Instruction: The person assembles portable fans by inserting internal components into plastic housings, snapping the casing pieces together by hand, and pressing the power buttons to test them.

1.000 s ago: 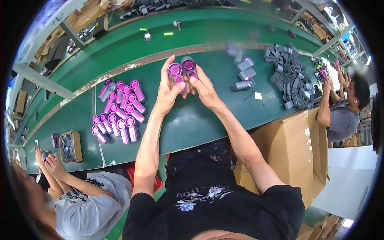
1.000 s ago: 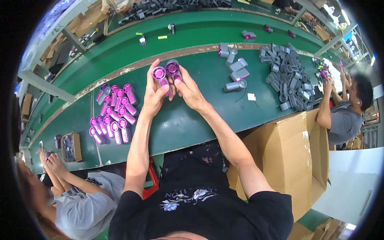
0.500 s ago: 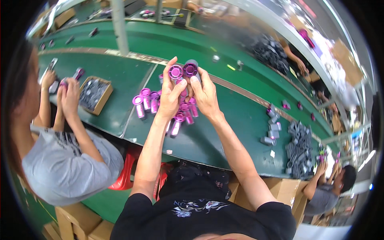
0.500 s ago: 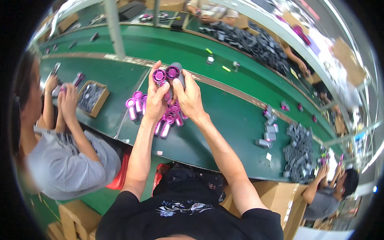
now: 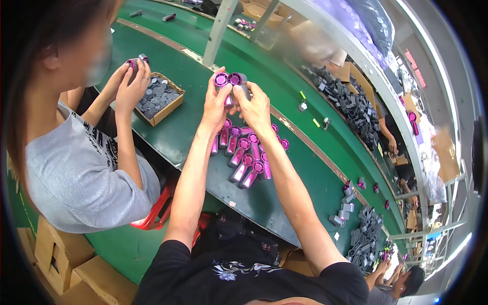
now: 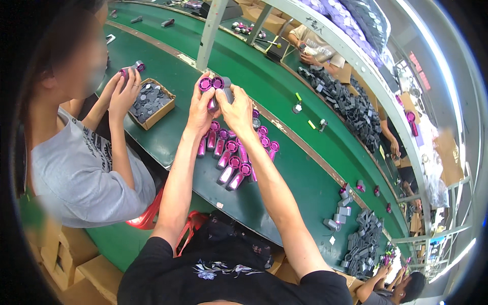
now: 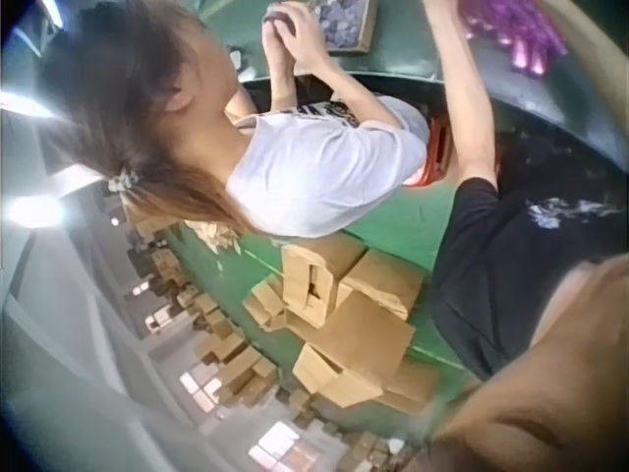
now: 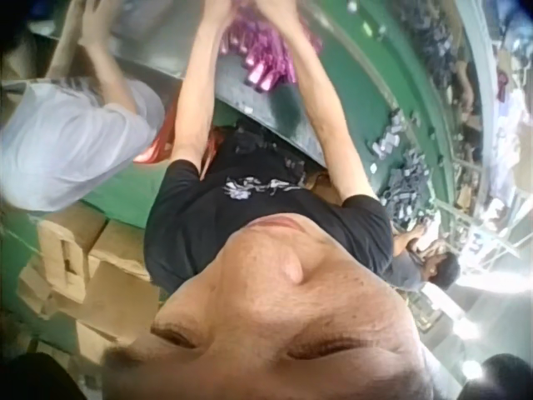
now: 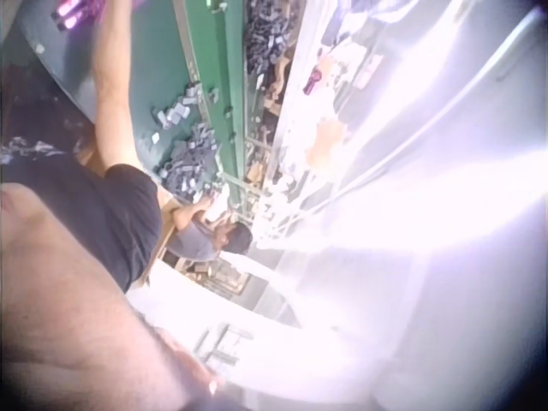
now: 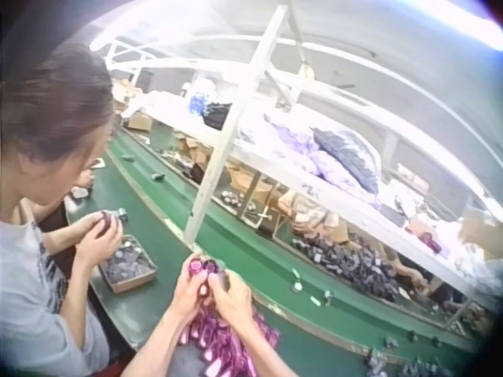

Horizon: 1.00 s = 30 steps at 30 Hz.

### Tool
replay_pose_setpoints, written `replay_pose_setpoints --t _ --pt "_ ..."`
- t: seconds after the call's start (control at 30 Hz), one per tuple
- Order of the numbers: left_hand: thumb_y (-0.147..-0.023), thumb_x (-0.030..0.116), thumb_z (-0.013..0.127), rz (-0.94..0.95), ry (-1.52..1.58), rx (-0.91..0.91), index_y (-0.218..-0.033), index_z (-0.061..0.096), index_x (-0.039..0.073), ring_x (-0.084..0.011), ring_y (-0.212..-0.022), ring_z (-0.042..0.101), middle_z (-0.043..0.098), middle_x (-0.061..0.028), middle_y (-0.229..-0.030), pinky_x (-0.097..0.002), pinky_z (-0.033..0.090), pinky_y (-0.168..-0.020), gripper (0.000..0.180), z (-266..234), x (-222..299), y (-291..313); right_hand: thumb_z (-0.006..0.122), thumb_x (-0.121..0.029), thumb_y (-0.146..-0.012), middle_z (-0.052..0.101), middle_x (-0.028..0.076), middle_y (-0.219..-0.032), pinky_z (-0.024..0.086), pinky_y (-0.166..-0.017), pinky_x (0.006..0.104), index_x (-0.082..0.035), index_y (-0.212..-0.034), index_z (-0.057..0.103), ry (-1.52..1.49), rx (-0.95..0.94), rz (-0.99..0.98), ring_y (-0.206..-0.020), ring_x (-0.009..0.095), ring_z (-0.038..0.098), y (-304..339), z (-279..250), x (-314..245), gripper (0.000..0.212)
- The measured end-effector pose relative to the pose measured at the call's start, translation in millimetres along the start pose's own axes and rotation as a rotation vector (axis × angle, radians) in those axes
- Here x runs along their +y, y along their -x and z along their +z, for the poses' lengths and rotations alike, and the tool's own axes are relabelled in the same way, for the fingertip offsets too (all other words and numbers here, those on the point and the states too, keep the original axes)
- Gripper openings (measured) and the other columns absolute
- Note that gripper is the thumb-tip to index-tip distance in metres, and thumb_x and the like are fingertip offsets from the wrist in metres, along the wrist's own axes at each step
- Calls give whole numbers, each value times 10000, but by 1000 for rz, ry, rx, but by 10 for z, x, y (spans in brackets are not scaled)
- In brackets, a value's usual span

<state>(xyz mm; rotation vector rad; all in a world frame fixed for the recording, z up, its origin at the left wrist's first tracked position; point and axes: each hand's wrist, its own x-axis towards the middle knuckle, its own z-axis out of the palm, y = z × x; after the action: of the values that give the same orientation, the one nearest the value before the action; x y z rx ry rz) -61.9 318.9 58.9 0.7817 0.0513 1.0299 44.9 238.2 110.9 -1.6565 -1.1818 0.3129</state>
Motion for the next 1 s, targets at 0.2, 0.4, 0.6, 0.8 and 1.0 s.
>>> replay_pose_setpoints --t 0.2,0.4,0.6,0.8,1.0 --pt "-1118 206 657 -118 264 277 -1655 417 215 -106 -777 657 676 -16 -1201 -255 511 -528 589 204 47 -43 757 -306 -1062 750 81 -927 555 -518 283 38 -1424 638 256 87 -228 -656 120 716 -121 112 162 514" --pt "-1129 242 647 -57 172 60 -1654 430 230 -95 -857 665 676 0 -1219 -271 555 -619 568 -154 -70 -31 736 -273 -1066 730 69 -924 529 -500 269 27 -1416 636 2 -33 -21 -635 106 683 -161 126 48 472" --pt "-1135 255 635 -86 114 73 -1660 439 231 -75 -843 656 679 12 -1229 -274 549 -616 561 -148 -168 -54 753 -271 -1042 775 106 -872 612 -630 333 38 -1352 671 -136 -35 122 -729 157 753 -145 65 9 445" --pt "-1129 283 640 -135 35 122 -1666 427 231 -98 -895 700 693 -2 -1299 -254 510 -554 580 -140 -237 -59 756 -266 -1046 786 119 -909 612 -591 324 73 -1286 668 -98 -21 136 -709 165 765 -169 16 162 424" --pt "-1180 342 475 -149 65 86 -1683 403 215 -99 -877 694 697 -14 -1297 -251 470 -492 523 -126 -247 -58 765 -288 -1034 798 137 -923 594 -555 323 66 -1230 684 -207 19 198 -711 170 771 -153 4 326 412"
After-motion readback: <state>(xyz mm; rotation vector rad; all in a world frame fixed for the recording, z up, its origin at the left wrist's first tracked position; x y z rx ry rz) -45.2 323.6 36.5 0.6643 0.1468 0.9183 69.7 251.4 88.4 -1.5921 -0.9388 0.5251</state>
